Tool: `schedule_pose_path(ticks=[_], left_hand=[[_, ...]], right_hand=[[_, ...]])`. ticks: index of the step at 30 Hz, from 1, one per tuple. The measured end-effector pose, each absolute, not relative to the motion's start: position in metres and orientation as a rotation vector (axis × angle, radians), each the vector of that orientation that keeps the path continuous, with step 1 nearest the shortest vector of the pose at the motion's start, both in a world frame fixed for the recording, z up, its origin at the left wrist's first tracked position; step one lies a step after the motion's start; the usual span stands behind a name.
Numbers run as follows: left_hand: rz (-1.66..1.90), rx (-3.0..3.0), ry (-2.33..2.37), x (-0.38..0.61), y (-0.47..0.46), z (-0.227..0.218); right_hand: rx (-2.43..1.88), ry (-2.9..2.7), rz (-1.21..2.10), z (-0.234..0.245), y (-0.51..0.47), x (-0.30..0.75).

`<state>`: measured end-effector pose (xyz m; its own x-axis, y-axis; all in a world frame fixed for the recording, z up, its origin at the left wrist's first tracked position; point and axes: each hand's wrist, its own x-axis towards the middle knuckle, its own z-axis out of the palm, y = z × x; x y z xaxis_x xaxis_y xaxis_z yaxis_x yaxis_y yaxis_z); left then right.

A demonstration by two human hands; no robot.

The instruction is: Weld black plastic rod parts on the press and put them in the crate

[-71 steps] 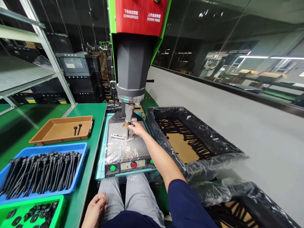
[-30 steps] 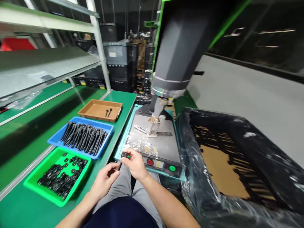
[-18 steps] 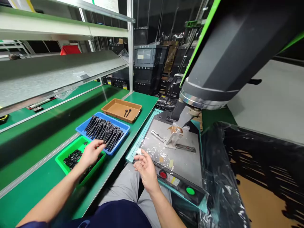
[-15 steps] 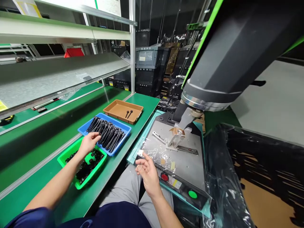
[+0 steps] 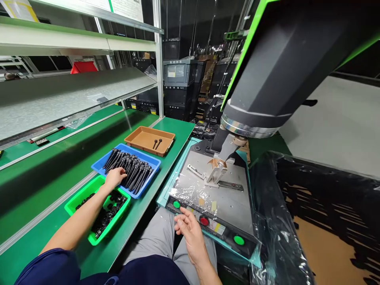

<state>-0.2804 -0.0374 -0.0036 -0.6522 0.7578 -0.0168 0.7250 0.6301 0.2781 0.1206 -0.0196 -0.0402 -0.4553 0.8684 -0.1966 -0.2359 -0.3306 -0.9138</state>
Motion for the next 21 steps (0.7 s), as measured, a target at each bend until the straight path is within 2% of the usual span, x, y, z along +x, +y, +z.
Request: schedule_pose_path(ticks=[7,12,16,21], left_hand=[[0.499,1.383,2.674,-0.259,-0.054,0.024],[0.857,1.463,2.194,-0.187,-0.079,0.041],[0.857,1.407,1.753,-0.12,-0.086,0.007],[0.891,1.299,1.89,-0.082,-0.065,-0.075]], right_hand=[[-1.078,-1.015,1.801,-0.063,-0.025,0.15],[-1.18,-0.896,1.659,-0.064,-0.02,0.18],[-1.2,-0.863,1.544,-0.06,-0.009,0.201],[-1.226,-0.958,1.325,-0.059,0.021,0.224]])
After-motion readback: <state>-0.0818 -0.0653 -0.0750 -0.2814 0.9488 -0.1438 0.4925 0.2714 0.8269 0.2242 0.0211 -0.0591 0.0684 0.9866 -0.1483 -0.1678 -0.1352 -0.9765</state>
